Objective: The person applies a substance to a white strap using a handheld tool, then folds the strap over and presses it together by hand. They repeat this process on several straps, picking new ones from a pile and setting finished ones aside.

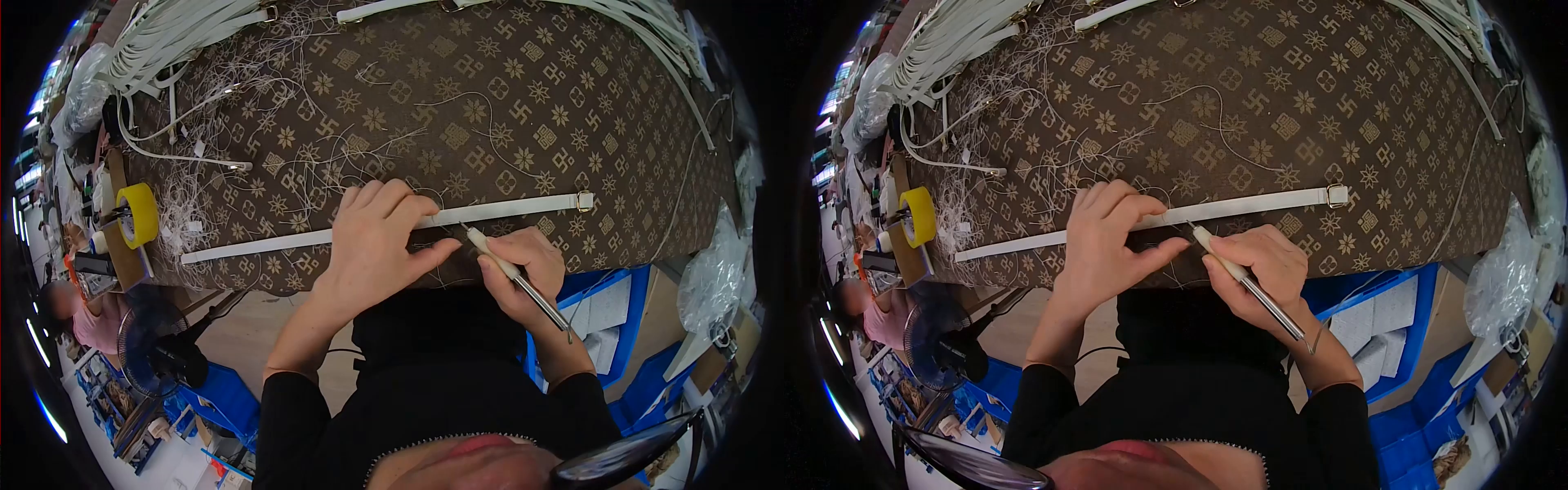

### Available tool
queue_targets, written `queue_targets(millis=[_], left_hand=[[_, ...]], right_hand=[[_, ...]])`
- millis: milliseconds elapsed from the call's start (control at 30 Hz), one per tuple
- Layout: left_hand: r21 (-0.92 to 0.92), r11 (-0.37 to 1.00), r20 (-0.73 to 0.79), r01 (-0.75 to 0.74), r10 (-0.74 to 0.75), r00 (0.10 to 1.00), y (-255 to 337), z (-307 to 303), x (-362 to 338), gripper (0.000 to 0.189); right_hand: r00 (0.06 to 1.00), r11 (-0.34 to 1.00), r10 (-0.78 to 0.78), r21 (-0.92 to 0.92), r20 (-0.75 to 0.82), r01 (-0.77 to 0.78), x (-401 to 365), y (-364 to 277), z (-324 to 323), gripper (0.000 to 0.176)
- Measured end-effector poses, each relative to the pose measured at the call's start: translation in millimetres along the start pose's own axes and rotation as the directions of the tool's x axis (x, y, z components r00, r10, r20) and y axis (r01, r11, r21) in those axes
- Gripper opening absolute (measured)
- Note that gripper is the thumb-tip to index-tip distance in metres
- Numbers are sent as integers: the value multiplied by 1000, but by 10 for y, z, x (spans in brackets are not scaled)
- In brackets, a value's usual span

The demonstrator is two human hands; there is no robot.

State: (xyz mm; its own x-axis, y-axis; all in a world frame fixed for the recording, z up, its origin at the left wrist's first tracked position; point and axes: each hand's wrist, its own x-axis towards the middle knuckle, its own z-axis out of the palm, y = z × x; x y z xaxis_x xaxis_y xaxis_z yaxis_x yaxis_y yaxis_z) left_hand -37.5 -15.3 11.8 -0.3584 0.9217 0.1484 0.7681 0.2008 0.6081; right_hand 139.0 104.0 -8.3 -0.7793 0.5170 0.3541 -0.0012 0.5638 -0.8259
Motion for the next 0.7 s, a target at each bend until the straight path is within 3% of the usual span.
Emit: queue_targets(millis=[200,333,400,567,700], left_hand=[[-5,998,-15,-67,67,998,-76,49,-20,19],[-56,997,-22,-60,59,998,-85,23,-39,18],[-175,984,-9,6,-8,1000,-103,-20,-70,17],[-208,977,26,40,-35,999,-113,-102,-95,14],[-220,975,30,28,-22,999,-136,-108,-98,11]], right_hand=[[1000,1000,8,4,0,-8,-3,0,3,26],[1000,1000,15,2,-2,-15,0,-6,8,25],[999,999,36,13,2,-36,16,-28,2,25],[999,996,39,78,30,-41,87,-90,81,24],[999,1000,8,22,50,-9,88,-77,118,25]])
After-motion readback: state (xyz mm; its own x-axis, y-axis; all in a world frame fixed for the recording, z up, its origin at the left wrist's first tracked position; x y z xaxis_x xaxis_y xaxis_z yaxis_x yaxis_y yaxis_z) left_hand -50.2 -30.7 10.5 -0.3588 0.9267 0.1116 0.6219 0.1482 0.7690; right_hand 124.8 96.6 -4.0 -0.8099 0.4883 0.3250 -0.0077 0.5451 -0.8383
